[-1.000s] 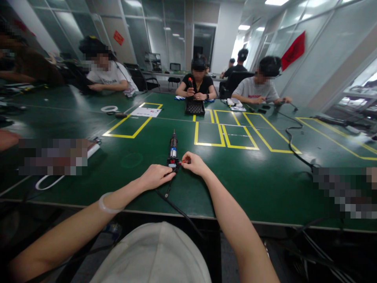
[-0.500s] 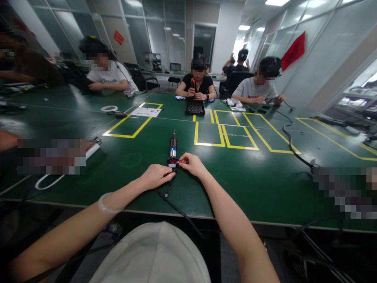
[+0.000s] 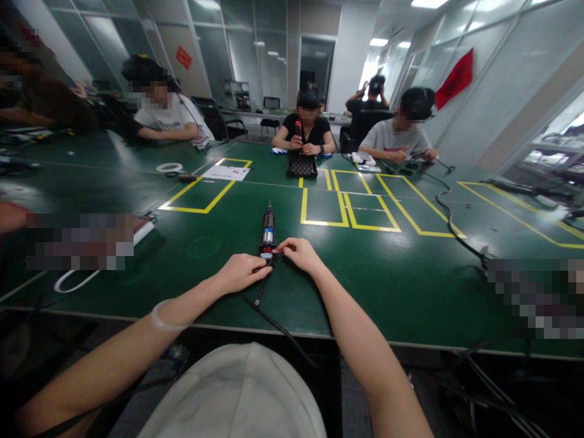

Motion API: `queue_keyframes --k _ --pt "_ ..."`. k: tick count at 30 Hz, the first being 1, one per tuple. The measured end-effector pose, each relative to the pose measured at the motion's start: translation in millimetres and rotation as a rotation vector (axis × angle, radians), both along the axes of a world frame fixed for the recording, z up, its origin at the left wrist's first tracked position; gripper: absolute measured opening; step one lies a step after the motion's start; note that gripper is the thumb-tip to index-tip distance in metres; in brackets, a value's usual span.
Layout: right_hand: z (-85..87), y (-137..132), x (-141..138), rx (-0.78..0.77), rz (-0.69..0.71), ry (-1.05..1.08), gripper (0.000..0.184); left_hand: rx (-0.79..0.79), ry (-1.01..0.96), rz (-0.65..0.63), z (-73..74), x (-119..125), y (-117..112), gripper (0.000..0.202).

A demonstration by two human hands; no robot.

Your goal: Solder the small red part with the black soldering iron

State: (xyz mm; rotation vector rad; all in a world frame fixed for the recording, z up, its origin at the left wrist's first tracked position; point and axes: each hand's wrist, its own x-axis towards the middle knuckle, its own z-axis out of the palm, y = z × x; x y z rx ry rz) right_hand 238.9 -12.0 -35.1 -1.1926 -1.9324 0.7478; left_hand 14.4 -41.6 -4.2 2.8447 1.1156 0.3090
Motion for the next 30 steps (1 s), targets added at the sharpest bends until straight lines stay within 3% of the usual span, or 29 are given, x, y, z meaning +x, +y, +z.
queue_keyframes --k 6,9,11,15,21,26,30 --pt "-3.8 3 -1 -0.008 0.02 0.017 0.032 -0.121 -0.125 0.082 8.2 -3 6 0.051" --pt "-4.7 2 -2 -0.026 0.069 0.063 0.037 -0.042 -0.262 0.165 13.8 -1 13 0.043" --pt "-4.5 1 -3 -0.031 0.101 0.085 0.04 0.052 -0.328 0.124 13.3 3 20 0.033" --pt "-2.3 0 -2 -0.016 0.108 0.067 0.039 0.033 -0.219 0.005 1.9 12 37 0.033" --pt "1.6 -2 -5 -0.006 0.083 0.032 0.037 0.012 -0.092 0.093 -6.1 15 48 0.024" --pt "0.9 -3 -7 -0.031 0.063 0.06 0.036 -0.015 -0.061 0.109 1.0 -1 58 0.022" --pt "-0.9 -2 -6 -0.051 0.058 0.095 0.034 -0.029 -0.029 0.157 3.1 -28 81 0.026"
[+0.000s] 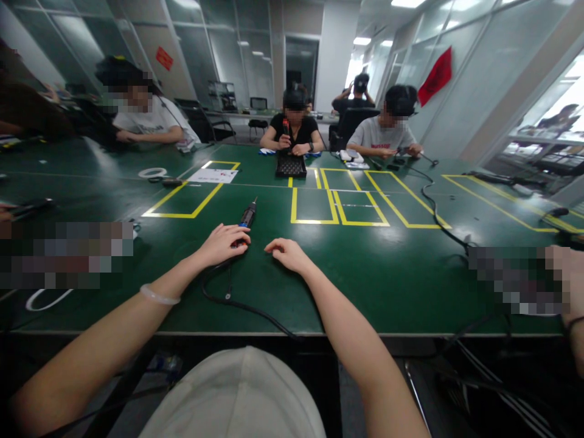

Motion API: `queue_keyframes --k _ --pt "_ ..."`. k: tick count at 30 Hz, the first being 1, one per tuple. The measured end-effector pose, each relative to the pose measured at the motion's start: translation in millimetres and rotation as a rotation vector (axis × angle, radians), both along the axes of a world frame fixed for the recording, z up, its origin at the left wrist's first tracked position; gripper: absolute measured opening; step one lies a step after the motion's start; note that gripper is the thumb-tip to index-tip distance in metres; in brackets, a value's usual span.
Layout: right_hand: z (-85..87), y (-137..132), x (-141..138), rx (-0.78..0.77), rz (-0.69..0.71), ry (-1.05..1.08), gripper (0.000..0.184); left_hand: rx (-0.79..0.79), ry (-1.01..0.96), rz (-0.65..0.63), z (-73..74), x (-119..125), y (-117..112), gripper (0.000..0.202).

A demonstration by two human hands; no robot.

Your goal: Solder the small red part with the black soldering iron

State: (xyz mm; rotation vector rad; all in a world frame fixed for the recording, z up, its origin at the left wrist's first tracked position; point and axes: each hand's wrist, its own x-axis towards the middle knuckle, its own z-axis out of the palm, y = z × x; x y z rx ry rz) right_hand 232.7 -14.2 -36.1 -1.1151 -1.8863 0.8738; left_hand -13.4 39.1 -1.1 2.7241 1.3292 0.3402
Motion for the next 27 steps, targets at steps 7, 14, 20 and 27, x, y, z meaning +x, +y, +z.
queue_keyframes --k 7,14,20,27 --pt "-3.2 1 0 -0.051 -0.002 0.046 0.031 -0.017 0.046 0.01 -5.2 -68 61 0.038" --pt "-4.3 1 1 -0.072 0.01 0.061 0.026 -0.137 0.09 0.132 1.3 -132 115 0.052" --pt "-1.9 0 1 -0.081 0.015 0.041 0.023 -0.113 0.153 0.323 -2.0 -144 130 0.052" --pt "-0.4 -1 0 -0.084 0.014 0.023 0.02 0.128 0.085 0.644 -10.3 -112 82 0.048"
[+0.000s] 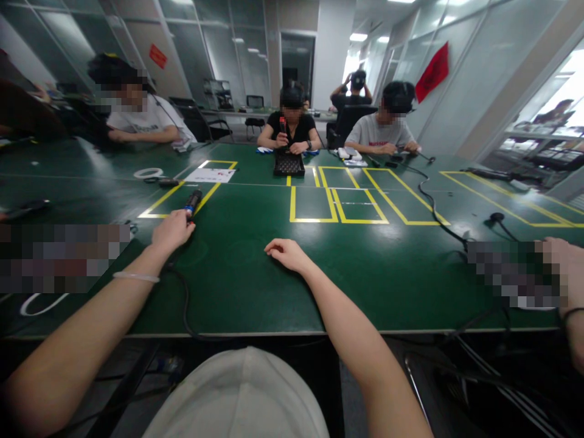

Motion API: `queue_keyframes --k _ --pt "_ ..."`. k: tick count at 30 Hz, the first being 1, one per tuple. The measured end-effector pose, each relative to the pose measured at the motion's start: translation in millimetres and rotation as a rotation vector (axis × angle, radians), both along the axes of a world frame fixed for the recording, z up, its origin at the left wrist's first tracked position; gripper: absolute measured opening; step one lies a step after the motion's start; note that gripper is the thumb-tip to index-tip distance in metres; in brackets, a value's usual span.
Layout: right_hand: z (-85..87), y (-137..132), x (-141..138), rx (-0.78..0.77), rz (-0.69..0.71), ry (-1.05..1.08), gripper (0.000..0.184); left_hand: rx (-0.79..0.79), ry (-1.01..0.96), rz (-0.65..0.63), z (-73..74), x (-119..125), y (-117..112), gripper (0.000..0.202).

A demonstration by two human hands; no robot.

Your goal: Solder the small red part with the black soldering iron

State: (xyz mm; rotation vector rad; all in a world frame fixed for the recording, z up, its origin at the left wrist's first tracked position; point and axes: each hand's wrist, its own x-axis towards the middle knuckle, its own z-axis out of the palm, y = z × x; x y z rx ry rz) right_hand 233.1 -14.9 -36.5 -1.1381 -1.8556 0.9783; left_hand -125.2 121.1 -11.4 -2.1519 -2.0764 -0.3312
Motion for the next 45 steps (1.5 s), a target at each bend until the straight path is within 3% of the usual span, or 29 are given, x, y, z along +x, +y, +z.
queue_keyframes --k 5,16,19,23,27,30,33,41,45 --pt "-1.2 0 0 0.005 -0.007 -0.003 0.019 0.056 0.053 0.077 5.5 16 -25 0.044" --pt "2.0 -1 -1 0.029 -0.006 -0.041 0.018 0.142 -0.088 0.063 9.3 20 -25 0.039" --pt "0.3 0 0 0.028 -0.003 -0.03 0.018 0.069 -0.385 -0.059 13.9 41 -30 0.037" --pt "-3.3 2 1 -0.002 0.004 0.03 0.016 -0.314 -1.046 -0.369 14.3 95 -53 0.046" --pt "-2.9 3 1 -0.055 0.013 0.134 0.017 -0.634 -1.307 -0.546 9.6 144 -88 0.051" --pt "-0.1 3 0 -0.12 0.008 0.21 0.026 -0.744 -1.314 -0.633 5.6 162 -106 0.053" --pt "1.6 2 -2 -0.162 0.007 0.254 0.036 -0.754 -1.238 -0.737 3.5 164 -113 0.056" --pt "-0.8 1 -4 -0.17 0.048 0.269 0.036 -0.478 -0.852 -0.875 4.2 160 -119 0.054" --pt "-0.4 1 -4 -0.138 0.053 0.316 0.033 -0.468 -0.967 -0.847 1.2 160 -116 0.056"
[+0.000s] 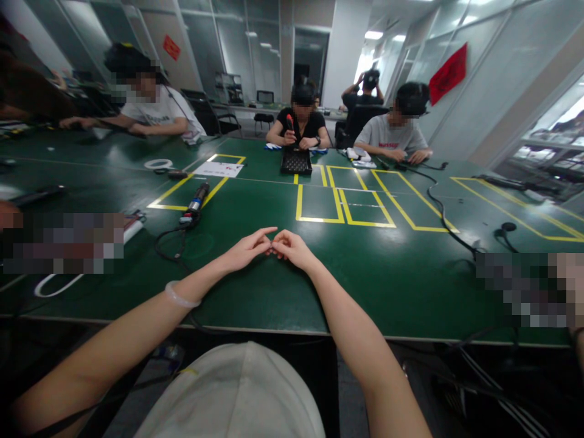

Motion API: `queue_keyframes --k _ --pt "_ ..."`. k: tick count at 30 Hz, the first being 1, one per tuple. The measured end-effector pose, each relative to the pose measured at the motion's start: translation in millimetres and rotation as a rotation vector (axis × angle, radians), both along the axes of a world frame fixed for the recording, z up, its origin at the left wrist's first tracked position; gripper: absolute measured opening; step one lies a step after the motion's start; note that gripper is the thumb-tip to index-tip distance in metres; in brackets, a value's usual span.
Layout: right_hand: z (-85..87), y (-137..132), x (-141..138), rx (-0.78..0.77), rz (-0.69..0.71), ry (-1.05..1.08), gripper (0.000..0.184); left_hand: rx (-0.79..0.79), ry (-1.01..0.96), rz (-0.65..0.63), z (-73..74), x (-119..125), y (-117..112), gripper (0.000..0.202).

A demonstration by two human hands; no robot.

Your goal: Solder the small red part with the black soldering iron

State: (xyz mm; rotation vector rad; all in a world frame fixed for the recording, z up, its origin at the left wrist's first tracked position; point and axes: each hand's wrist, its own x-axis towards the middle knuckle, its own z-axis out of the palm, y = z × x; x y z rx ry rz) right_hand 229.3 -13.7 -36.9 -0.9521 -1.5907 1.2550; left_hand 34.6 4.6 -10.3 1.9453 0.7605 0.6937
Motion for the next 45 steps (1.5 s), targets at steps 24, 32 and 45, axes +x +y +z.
queue_keyframes --k 24,32,45 --pt "-3.1 3 4 -0.001 -0.06 -0.096 0.023 0.539 0.442 0.235 13.8 -39 25 0.043" --pt "-6.0 4 4 0.011 -0.065 -0.105 0.021 0.314 0.923 1.01 22.4 -160 67 0.056" --pt "-7.7 4 4 0.028 -0.061 -0.129 0.023 0.337 1.109 0.775 10.6 -131 60 0.064"
